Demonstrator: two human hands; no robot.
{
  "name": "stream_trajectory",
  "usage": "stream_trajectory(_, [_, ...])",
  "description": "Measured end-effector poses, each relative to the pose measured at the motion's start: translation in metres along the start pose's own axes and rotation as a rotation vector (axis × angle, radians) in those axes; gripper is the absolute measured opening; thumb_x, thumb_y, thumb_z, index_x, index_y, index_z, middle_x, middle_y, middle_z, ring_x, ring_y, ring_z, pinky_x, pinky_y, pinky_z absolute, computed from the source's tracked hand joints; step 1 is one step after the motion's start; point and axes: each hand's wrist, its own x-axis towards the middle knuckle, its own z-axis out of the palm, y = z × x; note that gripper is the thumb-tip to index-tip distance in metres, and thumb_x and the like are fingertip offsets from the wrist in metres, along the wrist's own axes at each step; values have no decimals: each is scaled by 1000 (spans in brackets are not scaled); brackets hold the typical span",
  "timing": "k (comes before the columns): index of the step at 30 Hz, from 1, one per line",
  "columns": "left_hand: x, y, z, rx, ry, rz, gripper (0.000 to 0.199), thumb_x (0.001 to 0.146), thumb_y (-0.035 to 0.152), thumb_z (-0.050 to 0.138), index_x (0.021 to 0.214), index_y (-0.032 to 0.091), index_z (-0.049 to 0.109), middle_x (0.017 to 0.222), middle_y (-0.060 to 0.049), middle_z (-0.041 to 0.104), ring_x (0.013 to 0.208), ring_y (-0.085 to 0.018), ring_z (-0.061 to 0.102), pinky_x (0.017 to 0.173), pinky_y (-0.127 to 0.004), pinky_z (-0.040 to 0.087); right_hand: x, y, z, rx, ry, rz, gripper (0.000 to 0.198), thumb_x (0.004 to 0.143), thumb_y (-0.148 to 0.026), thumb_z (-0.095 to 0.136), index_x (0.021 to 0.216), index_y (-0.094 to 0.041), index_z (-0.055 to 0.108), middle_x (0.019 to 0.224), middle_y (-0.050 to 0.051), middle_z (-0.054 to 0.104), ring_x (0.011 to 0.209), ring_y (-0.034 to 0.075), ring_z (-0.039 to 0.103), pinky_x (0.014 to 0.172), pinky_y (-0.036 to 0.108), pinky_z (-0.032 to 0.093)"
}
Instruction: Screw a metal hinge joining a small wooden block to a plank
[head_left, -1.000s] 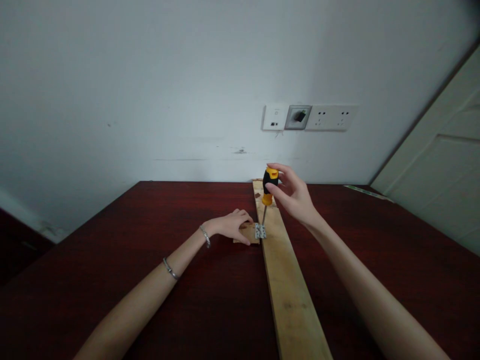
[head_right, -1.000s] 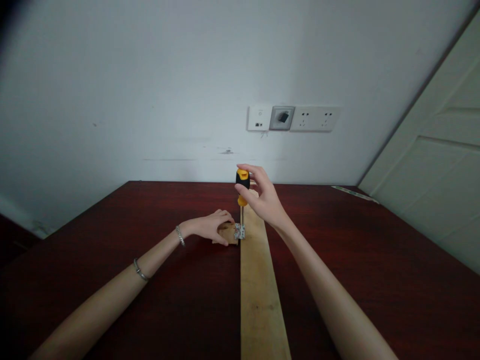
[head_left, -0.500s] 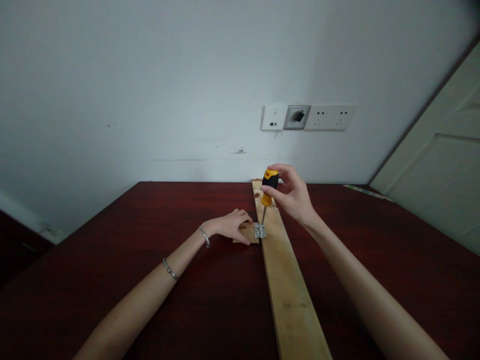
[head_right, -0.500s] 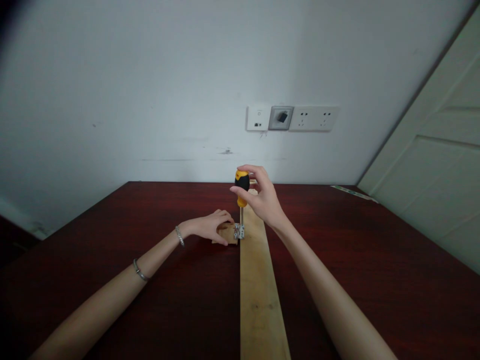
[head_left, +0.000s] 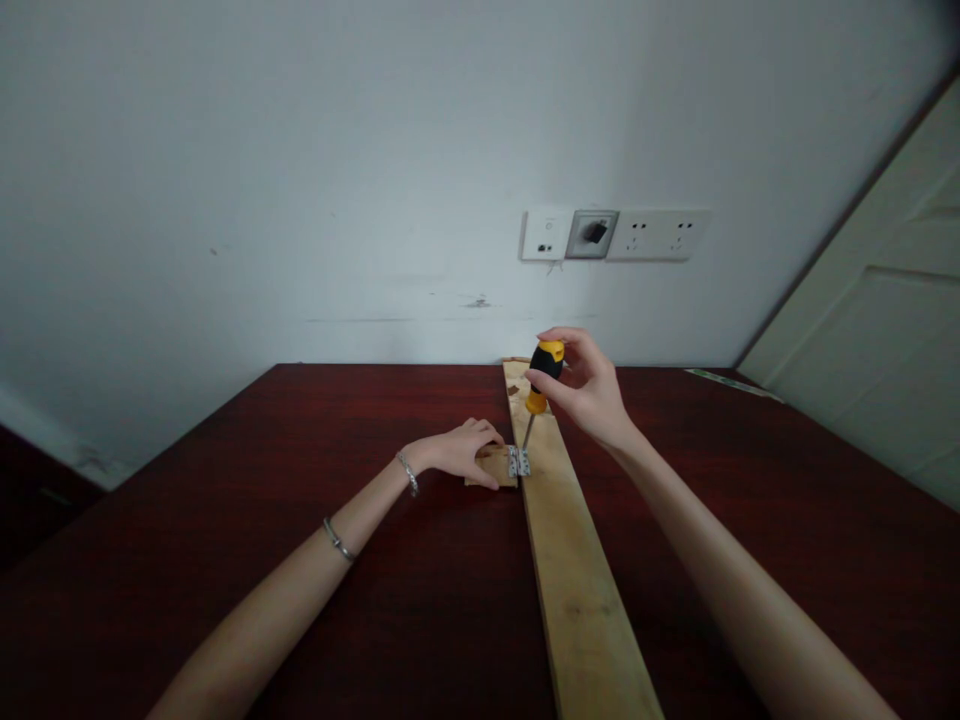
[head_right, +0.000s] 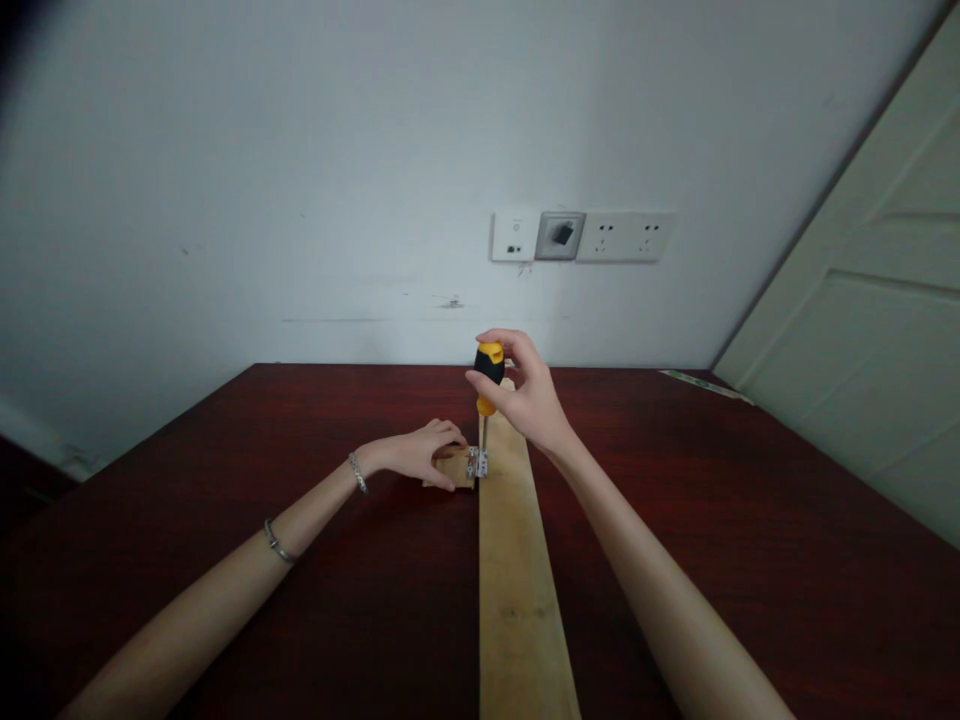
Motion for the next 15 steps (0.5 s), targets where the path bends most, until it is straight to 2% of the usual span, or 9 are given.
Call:
stream_trajectory(6, [0, -2, 1, 0, 3, 12, 63, 66, 55, 74, 114, 19, 54, 110, -6, 50, 105, -25, 43, 91, -34, 37, -2, -5, -7, 184, -143, 91, 43, 79, -18, 59, 120, -32, 58, 126, 3, 57, 111, 22, 57, 96, 45, 46])
stream_trajectory(8, [0, -2, 1, -1, 0, 10, 64, 66, 55, 73, 115, 19, 53, 111, -6, 50, 105, -25, 43, 91, -34, 37, -2, -7, -8, 217, -152, 108, 43, 81, -18, 58, 121, -31, 58, 127, 3, 60, 112, 23, 58, 99, 48, 44])
stream_trajectory(12, [-1, 0, 0, -3, -5, 16, 63, 67, 56, 72, 115, 19, 53, 112, -7, 50, 105, -25, 43, 91, -34, 37, -1, -7, -6, 127, -93, 82, 39, 80, -21, 63, 118, -30, 60, 120, 4, 61, 106, 21, 59, 92, 43, 49])
stream_trajectory(15, [-2, 1, -1, -9, -6, 11, 64, 67, 55, 72, 116, 19, 53, 112, -7, 50, 106, -25, 43, 91, -34, 37, 0, -3, -3, 54, -41, 78, 50, 75, -24, 70, 123, -31, 55, 114, 4, 59, 99, 19, 58, 83, 38, 53])
